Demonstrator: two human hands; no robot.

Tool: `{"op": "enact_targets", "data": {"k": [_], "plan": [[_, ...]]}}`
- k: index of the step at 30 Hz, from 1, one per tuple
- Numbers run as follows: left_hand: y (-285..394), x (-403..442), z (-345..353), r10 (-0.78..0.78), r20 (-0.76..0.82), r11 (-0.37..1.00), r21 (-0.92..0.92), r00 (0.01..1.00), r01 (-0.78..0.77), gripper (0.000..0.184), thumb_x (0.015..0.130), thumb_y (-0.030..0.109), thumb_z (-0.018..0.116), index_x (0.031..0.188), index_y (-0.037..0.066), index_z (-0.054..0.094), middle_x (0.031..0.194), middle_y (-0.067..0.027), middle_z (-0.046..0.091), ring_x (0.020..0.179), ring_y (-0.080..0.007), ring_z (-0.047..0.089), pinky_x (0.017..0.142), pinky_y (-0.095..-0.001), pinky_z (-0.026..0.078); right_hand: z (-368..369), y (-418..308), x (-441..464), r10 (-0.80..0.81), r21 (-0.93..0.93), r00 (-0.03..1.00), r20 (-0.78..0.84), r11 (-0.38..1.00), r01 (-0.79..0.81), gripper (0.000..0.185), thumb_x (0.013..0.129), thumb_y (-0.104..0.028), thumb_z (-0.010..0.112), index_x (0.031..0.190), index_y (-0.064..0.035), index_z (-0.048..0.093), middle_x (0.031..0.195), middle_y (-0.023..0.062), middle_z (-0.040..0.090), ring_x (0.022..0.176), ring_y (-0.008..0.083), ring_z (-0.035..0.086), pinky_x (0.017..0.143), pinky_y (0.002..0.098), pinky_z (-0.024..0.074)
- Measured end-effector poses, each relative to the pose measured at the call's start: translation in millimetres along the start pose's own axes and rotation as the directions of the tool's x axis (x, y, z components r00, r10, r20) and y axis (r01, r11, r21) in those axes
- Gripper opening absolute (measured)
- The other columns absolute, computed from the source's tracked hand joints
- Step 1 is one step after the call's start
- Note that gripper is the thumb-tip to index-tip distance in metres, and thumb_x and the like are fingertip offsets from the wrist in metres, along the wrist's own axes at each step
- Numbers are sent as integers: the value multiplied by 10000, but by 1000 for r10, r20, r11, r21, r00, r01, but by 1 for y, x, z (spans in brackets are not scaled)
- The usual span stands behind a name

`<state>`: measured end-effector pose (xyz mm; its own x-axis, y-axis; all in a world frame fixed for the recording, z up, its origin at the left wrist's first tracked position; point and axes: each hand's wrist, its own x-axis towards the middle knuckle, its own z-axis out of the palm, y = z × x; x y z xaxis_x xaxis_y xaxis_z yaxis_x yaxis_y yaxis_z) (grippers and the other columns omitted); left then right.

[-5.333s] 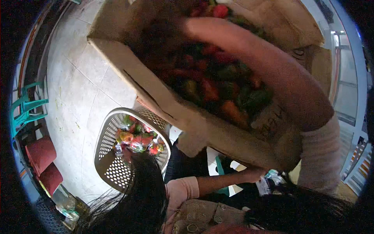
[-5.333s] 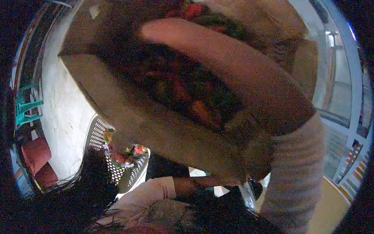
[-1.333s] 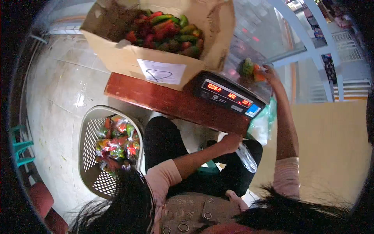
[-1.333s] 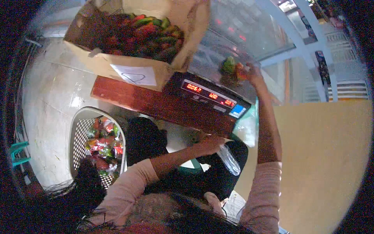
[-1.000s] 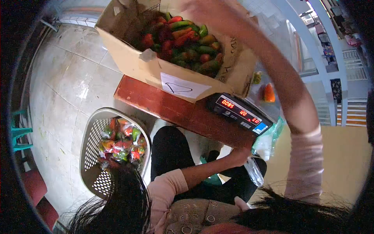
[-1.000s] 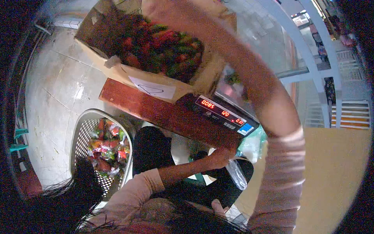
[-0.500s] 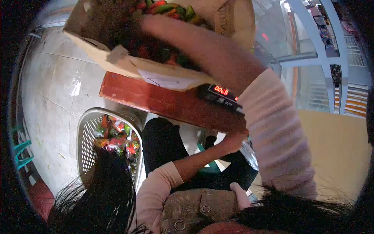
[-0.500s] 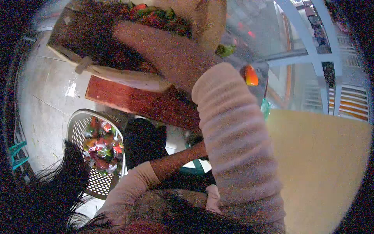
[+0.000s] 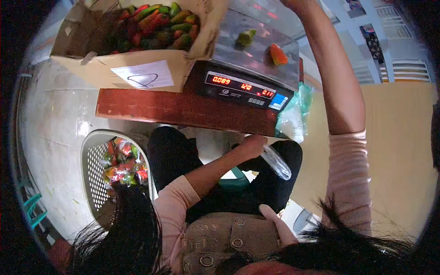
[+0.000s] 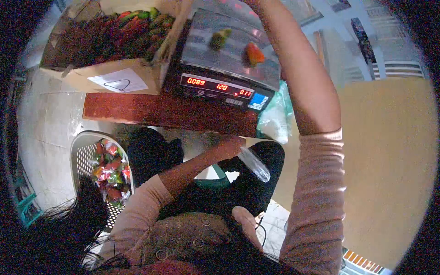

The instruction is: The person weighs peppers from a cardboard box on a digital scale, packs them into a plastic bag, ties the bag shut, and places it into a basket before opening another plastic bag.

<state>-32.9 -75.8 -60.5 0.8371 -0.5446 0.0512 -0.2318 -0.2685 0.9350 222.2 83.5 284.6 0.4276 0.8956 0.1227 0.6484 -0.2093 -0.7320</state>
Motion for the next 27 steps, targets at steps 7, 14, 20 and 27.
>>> {"op": "enact_targets", "data": {"k": [7, 14, 20, 27], "plan": [[-20, 5, 11, 8, 66, 999, 52, 998, -11, 116, 761, 118, 549, 812, 18, 579, 780, -183, 589, 756, -359, 589, 682, -465, 457, -24, 64, -80, 321, -62, 929, -185, 939, -337, 333, 880, -342, 516, 998, -36, 575, 807, 83, 567, 690, 199, 554, 605, 337, 453], [-3, 1, -7, 14, -22, 997, 73, 1000, -13, 95, 738, 97, 558, 777, 19, 592, 748, -177, 583, 768, -353, 596, 728, -441, 474, 57, 141, -144, 221, -678, 844, -488, 513, -527, 432, 799, -342, 624, 1069, -22, 517, 978, 193, 602, 838, 351, 616, 671, 450, 488], [13, -1, -28, -34, 60, 994, 103, 998, 28, 190, 722, 63, 523, 865, 0, 630, 848, -223, 616, 849, -366, 615, 767, -465, 480, 88, 148, -141, 351, -698, 807, -476, 407, -589, 483, 796, -329, 635, 1149, -43, 469, 1008, 206, 585, 876, 407, 599, 726, 469, 489], [13, -4, -30, -51, -28, 999, 1, 998, 51, 177, 727, 70, 536, 872, 7, 614, 851, -217, 609, 854, -373, 604, 760, -475, 470, 42, 69, -223, 209, -486, 788, -579, 687, -540, 395, 830, -210, 611, 1163, -22, 509, 1037, 187, 577, 866, 336, 597, 760, 410, 471]]}}
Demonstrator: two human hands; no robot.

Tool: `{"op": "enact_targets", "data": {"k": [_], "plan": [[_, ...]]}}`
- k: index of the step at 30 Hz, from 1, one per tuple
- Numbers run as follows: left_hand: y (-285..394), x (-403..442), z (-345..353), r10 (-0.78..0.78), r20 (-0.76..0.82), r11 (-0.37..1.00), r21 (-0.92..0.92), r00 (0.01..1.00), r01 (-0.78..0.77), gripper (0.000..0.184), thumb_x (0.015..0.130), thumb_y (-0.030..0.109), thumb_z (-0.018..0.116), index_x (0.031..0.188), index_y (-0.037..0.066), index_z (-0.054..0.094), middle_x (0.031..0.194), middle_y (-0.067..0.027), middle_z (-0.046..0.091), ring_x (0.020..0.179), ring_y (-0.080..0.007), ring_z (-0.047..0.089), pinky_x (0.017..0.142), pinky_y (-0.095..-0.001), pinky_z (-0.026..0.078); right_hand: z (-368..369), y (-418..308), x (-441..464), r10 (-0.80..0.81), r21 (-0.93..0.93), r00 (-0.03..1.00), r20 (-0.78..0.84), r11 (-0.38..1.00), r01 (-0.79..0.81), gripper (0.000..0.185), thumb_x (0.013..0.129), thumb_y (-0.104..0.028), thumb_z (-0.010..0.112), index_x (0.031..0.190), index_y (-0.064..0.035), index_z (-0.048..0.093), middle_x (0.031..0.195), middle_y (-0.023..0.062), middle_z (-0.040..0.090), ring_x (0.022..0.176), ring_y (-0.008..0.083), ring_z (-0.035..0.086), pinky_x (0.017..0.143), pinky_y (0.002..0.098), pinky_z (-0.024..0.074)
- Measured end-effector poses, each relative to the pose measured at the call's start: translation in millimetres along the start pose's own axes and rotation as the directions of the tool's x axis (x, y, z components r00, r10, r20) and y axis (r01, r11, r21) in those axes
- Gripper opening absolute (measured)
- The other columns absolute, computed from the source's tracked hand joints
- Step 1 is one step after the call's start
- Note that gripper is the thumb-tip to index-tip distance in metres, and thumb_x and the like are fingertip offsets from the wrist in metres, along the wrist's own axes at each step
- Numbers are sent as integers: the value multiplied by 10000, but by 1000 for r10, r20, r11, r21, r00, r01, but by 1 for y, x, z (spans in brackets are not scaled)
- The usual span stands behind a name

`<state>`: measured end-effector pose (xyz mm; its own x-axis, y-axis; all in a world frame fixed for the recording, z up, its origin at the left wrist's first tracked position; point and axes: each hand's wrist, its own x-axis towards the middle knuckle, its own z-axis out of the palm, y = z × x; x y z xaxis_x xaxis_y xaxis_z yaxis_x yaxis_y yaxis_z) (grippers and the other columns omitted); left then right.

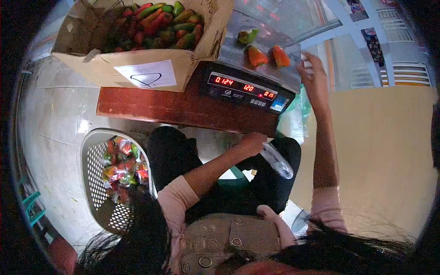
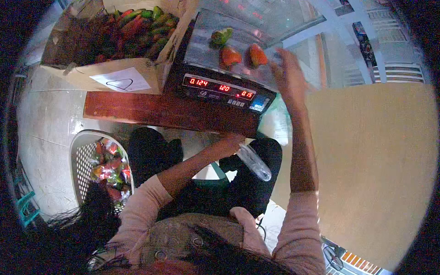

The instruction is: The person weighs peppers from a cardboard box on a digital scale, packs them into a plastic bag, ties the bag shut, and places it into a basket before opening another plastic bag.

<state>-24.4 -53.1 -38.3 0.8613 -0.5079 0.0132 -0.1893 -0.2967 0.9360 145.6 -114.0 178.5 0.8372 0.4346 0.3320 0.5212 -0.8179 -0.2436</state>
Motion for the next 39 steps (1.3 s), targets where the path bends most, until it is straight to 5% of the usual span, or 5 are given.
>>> {"op": "enact_targets", "data": {"k": [7, 14, 21, 25, 39], "plan": [[7, -1, -4, -91, 37, 993, -73, 995, 93, 170, 724, 80, 555, 862, 2, 615, 852, -209, 610, 846, -378, 599, 735, -476, 461, 36, 134, -281, 406, -34, 903, 143, 914, -405, 399, 917, -326, 470, 1122, 0, 573, 939, 208, 626, 858, 351, 599, 779, 423, 461], [-6, 7, 9, -119, 26, 983, -138, 993, 121, 196, 713, 63, 575, 895, 3, 611, 869, -212, 612, 852, -377, 595, 747, -477, 453, 30, 122, -290, 664, 592, 311, 680, -247, -768, 498, 922, -431, 445, 975, 33, 618, 934, 104, 640, 804, 177, 601, 741, 309, 483], [3, 0, -11, -53, -110, 985, -171, 992, 34, 200, 718, 65, 577, 902, -10, 603, 838, -224, 614, 801, -396, 597, 722, -466, 466, 34, 144, -302, 437, 33, 895, 93, 897, -441, 343, 909, -341, 504, 868, -26, 634, 712, 25, 589, 624, 136, 541, 570, 314, 445], [25, -13, -33, -99, -178, 970, -236, 979, 55, 175, 719, 42, 560, 884, -6, 592, 834, -220, 613, 806, -382, 602, 715, -463, 466, -15, 59, -203, 689, 200, 657, 306, 629, -752, 149, 912, -169, 521, 923, -46, 603, 714, -3, 532, 624, 78, 483, 553, 228, 413], [5, 24, 0, -17, -182, 954, -297, 983, -39, 161, 687, -20, 554, 838, 24, 591, 792, -167, 608, 809, -320, 602, 676, -430, 458, 134, -207, 229, -685, 5, 515, 516, 603, 798, 157, 820, -179, 574, 873, -34, 605, 821, 101, 619, 733, 231, 586, 700, 386, 465]]}}
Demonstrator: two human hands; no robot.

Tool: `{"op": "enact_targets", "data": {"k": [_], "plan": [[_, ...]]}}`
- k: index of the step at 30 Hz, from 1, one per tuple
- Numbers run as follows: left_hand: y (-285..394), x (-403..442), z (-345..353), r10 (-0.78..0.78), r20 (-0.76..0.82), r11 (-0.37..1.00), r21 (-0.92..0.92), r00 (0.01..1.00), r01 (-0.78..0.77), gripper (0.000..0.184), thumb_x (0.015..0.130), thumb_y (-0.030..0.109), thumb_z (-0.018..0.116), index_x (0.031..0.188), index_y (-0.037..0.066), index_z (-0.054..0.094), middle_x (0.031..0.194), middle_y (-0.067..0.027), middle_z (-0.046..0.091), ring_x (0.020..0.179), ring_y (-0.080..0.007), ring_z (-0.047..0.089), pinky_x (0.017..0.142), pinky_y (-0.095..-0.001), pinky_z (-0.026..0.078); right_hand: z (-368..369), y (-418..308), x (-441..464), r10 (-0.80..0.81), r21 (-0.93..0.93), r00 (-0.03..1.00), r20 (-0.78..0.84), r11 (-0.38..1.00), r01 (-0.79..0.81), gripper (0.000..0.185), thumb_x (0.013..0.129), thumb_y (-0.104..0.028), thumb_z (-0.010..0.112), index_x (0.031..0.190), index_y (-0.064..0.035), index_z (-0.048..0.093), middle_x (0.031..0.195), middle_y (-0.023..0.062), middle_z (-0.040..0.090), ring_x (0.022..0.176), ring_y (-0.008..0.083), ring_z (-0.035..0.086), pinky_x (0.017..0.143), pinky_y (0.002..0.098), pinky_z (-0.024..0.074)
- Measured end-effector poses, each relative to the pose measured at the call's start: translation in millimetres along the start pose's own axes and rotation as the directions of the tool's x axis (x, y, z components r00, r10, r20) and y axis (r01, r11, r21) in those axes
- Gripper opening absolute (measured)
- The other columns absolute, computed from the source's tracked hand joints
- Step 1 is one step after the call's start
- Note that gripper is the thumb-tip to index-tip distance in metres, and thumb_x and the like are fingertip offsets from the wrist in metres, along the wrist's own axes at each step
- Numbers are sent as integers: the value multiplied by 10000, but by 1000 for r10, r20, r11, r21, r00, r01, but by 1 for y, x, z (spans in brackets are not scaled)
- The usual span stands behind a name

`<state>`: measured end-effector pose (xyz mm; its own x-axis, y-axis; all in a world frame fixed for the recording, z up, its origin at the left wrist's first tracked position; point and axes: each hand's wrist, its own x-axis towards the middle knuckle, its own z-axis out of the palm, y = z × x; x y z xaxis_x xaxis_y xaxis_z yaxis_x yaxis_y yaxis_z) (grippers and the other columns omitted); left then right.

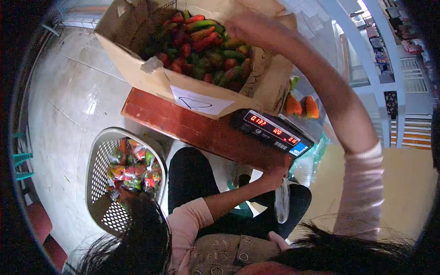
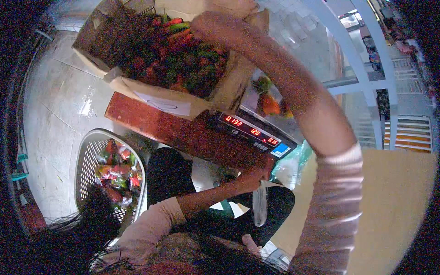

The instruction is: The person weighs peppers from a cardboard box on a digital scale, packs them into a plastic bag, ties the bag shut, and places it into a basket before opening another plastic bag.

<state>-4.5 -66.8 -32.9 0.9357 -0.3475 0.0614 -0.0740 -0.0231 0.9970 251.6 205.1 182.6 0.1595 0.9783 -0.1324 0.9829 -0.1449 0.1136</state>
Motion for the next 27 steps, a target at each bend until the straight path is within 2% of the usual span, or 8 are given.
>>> {"op": "enact_targets", "data": {"k": [5, 10, 14, 17, 19, 23, 25, 27], "plan": [[7, -3, -4, -8, -53, 998, -62, 999, 4, 155, 670, -46, 538, 802, 15, 591, 762, -166, 596, 776, -330, 591, 667, -428, 455, 93, 91, 52, 337, -204, 825, 453, 940, -272, 192, 670, -175, 670, 839, -86, 668, 773, 89, 650, 742, 226, 612, 681, 372, 477], [7, -7, -8, 26, -91, 995, -92, 996, -34, 237, 646, -69, 522, 859, 28, 555, 778, -162, 580, 770, -324, 578, 657, -431, 445, 120, 88, 18, 200, 332, 905, 376, 882, -333, 257, 653, -239, 716, 862, -91, 698, 792, 76, 666, 774, 198, 620, 688, 370, 496], [15, -7, -17, 4, -74, 992, -125, 997, -14, 222, 652, -70, 516, 847, 31, 549, 764, -159, 571, 767, -324, 575, 653, -431, 441, 117, 76, 37, 265, 314, 645, 717, 703, -638, 337, 699, -297, 699, 945, -68, 674, 805, 88, 660, 751, 188, 618, 680, 388, 505], [8, -9, -8, 46, -120, 991, -123, 992, -61, 212, 664, -67, 516, 847, 35, 551, 769, -158, 573, 769, -323, 576, 654, -427, 441, 174, 107, 38, -238, 461, 894, 379, 887, 40, 370, 763, -354, 650, 1008, -77, 652, 819, 75, 649, 725, 175, 609, 664, 397, 509], [17, -12, -18, 46, -103, 994, -94, 994, -55, 205, 671, -62, 521, 847, 38, 553, 768, -155, 575, 768, -319, 578, 652, -427, 440, 181, 114, 35, -376, 542, 891, 256, 819, 190, 379, 796, -388, 621, 1023, -85, 645, 839, 67, 641, 739, 172, 604, 676, 395, 506], [31, -12, -26, 44, -128, 984, -164, 991, -64, 119, 631, -59, 558, 743, -23, 536, 790, -213, 533, 777, -356, 554, 616, -442, 416, 129, 122, 66, -457, 735, 623, 635, 605, -306, 377, 814, -417, 609, 989, -84, 632, 896, 47, 619, 834, 151, 575, 738, 362, 485], [23, -10, -17, 56, -104, 992, -107, 993, -67, 117, 632, -56, 553, 743, -21, 537, 788, -212, 533, 788, -354, 555, 619, -439, 417, 86, 94, 76, -410, 733, 656, 634, 590, -340, 370, 809, -420, 618, 964, -84, 618, 895, 22, 595, 862, 129, 547, 752, 338, 473], [25, -11, -19, 35, -68, 998, -57, 997, -39, 113, 637, -56, 543, 744, -20, 540, 790, -207, 535, 801, -350, 556, 629, -439, 420, 64, 31, 40, 45, 749, 913, 405, 556, -360, 361, 803, -423, 627, 932, -87, 603, 862, -9, 564, 863, 108, 515, 751, 314, 462]]}}
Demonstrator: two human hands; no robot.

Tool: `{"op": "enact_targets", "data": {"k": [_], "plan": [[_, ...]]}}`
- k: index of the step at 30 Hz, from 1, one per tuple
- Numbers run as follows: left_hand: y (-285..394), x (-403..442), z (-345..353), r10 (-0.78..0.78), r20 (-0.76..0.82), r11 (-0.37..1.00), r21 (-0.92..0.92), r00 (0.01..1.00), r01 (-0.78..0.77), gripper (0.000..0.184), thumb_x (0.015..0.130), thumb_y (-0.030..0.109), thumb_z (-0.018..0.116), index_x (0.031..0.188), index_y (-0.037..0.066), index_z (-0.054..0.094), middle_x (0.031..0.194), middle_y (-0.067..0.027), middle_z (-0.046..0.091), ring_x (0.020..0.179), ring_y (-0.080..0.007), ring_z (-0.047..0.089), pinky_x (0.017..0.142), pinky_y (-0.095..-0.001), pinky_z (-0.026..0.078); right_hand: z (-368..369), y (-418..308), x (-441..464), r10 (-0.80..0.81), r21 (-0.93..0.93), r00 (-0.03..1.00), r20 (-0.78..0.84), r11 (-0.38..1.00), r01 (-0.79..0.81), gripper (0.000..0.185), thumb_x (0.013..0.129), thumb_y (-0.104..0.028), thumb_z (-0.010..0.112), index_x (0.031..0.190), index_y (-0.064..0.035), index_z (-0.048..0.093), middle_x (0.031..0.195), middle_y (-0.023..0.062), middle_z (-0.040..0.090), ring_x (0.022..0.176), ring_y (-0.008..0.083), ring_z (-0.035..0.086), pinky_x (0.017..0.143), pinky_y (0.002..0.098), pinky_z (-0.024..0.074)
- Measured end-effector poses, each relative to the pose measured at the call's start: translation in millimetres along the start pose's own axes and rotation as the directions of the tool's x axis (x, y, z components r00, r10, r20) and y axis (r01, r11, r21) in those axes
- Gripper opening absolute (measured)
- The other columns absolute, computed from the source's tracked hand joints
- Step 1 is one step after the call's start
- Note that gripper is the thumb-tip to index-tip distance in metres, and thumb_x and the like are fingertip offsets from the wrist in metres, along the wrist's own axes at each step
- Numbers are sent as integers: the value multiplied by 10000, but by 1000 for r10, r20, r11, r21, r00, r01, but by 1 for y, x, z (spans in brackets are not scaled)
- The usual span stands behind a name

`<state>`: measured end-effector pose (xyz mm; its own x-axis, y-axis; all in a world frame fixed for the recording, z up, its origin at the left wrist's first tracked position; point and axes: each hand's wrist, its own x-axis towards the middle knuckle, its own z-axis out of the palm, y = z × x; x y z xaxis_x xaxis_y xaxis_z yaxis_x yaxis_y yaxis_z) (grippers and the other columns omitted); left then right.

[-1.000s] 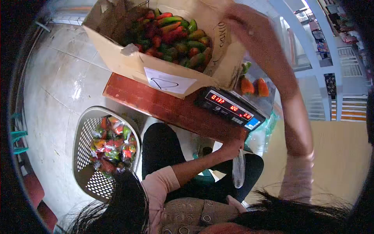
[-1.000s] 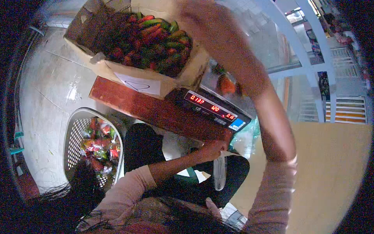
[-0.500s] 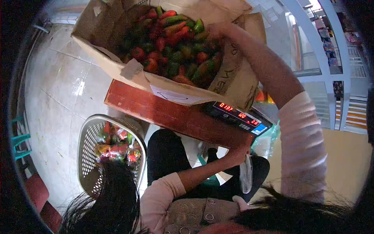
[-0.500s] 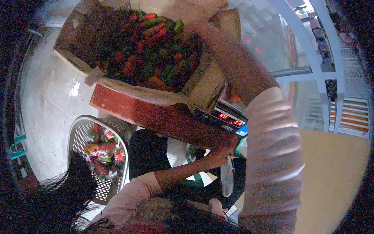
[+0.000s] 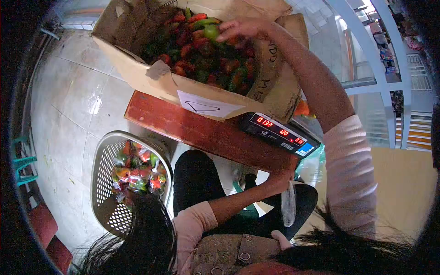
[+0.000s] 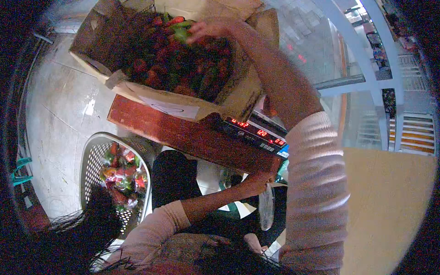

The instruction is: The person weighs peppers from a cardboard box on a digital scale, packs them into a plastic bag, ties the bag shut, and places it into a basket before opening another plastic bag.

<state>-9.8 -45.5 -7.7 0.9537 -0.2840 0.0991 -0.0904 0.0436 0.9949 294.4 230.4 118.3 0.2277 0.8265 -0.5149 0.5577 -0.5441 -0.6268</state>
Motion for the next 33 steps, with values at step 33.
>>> {"op": "enact_targets", "data": {"k": [33], "plan": [[-32, -19, 37, -189, 190, 960, 242, 963, 140, 177, 669, -38, 522, 808, 53, 582, 770, -144, 584, 741, -313, 586, 625, -444, 443, 65, 107, -303, -66, -737, 850, -522, 536, -411, 348, 711, -87, 627, 1058, -110, 603, 970, 111, 619, 861, 320, 588, 760, 388, 478]]}}
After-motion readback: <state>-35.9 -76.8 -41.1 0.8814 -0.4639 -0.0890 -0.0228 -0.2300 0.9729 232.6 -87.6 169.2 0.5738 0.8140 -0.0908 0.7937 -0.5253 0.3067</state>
